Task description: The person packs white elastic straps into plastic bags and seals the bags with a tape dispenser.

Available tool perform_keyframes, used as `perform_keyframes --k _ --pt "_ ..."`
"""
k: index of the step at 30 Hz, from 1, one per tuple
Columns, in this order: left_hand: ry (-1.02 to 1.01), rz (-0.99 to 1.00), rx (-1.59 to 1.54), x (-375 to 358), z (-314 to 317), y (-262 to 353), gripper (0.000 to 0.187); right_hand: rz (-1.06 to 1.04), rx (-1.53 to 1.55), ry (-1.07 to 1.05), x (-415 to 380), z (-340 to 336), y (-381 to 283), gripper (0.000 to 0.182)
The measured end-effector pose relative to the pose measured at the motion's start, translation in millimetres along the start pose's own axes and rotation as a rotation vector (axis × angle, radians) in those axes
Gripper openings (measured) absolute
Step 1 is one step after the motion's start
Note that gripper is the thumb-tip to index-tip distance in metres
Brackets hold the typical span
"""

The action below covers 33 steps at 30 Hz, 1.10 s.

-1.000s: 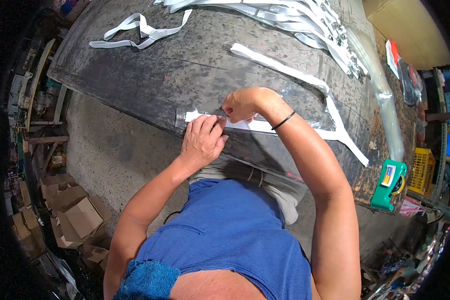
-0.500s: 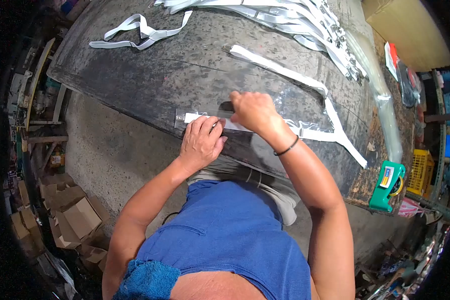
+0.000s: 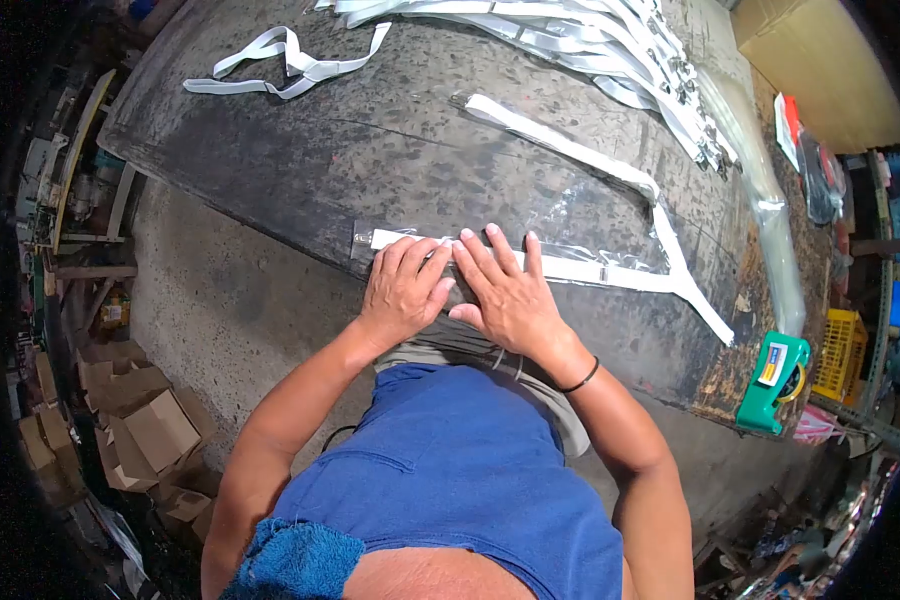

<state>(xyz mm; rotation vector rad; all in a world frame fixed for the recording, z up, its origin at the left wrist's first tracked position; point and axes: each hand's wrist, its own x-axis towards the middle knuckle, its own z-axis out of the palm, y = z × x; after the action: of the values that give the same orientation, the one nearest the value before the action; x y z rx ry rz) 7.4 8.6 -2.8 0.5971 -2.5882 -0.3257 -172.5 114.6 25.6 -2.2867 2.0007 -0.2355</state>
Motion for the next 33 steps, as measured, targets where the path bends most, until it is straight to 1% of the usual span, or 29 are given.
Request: perform_keyframes --k 1,2,4,5,6,8,9,10,12,13,15,16,18,19,20,22,23,24,25,26,27,29,30,31,32,33 --pt "0.003 0.002 0.002 1 0 0 0.044 -0.003 0.009 -0.057 0 2 2 0.084" --pt "0.006 0.002 0.015 2 0 0 0.045 -0.007 0.009 -0.054 3 -6 4 0.084" --pt "0.005 0.004 0.028 1 -1 0 0.046 0.153 0.051 0.076 11 -32 7 0.086" --pt "0.009 0.003 0.022 1 -1 0 0.047 0.183 0.09 0.18 12 -36 10 0.089" --pt "0.013 0.003 0.016 0 0 1 0.047 0.183 0.09 0.182 13 -35 9 0.089" --pt "0.024 0.008 0.023 -1 1 0 0.048 0.155 0.099 0.348 14 -30 4 0.09" --pt "0.036 0.012 0.029 -1 2 0 0.049 0.147 0.045 0.219 13 -22 -1 0.091" --pt "0.038 0.017 0.03 0 2 0 0.049 0.097 0.001 -0.005 10 -2 0 0.091" --pt "0.027 0.011 0.037 0 1 1 0.05 0.098 0.056 -0.072 8 1 0 0.091" --pt "0.011 -0.01 0.017 -1 2 1 0.049 0.091 0.053 -0.067 9 -3 5 0.091" --pt "0.026 0.008 0.035 -3 4 0 0.05 0.187 0.046 0.199 11 -33 1 0.09" --pt "0.049 0.031 0.053 -1 5 -1 0.05 0.188 0.046 0.201 9 -32 1 0.09" --pt "0.039 0.019 0.047 -1 3 1 0.049 0.138 0.115 0.442 4 -34 -2 0.09" --pt "0.035 0.013 0.044 -1 2 1 0.048 0.131 0.065 0.292 2 -31 -7 0.089" --pt "0.034 0.01 0.044 -1 2 1 0.048 0.112 0.014 0.014 1 -14 -8 0.09" --pt "0.032 -0.007 0.003 -1 3 1 0.047 0.112 0.102 -0.007 -7 12 -5 0.086" --pt "0.069 -0.013 -0.071 0 1 0 0.047 0.152 0.087 -0.001 -10 9 -6 0.085" --pt "0.092 -0.018 -0.152 2 -4 -1 0.046 0.197 0.131 0.068 -13 1 -8 0.086" --pt "0.088 0.004 -0.157 5 -10 -3 0.046 0.225 0.141 0.141 -18 -10 -8 0.085" --pt "0.18 0.008 -0.149 14 -28 -3 0.045 0.258 0.145 0.214 -23 -19 -5 0.085" --pt "0.268 0.014 -0.15 23 -48 -2 0.044 0.29 0.133 0.224 -31 -22 0 0.085" --pt "0.439 0.07 -0.081 48 -106 1 0.038 0.397 0.248 0.372 -53 -28 9 0.083" --pt "0.562 0.07 -0.026 60 -141 12 0.037 0.44 0.229 0.383 -64 -27 13 0.083" --pt "0.749 0.133 -0.052 69 -175 18 0.034 0.49 0.236 0.416 -75 -22 20 0.081" --pt "0.987 0.303 -0.194 85 -208 34 0.03 0.539 0.241 0.448 -87 -18 26 0.08" --pt "1.296 0.594 -0.412 111 -239 58 0.028 0.586 0.22 0.448 -100 -14 31 0.079"
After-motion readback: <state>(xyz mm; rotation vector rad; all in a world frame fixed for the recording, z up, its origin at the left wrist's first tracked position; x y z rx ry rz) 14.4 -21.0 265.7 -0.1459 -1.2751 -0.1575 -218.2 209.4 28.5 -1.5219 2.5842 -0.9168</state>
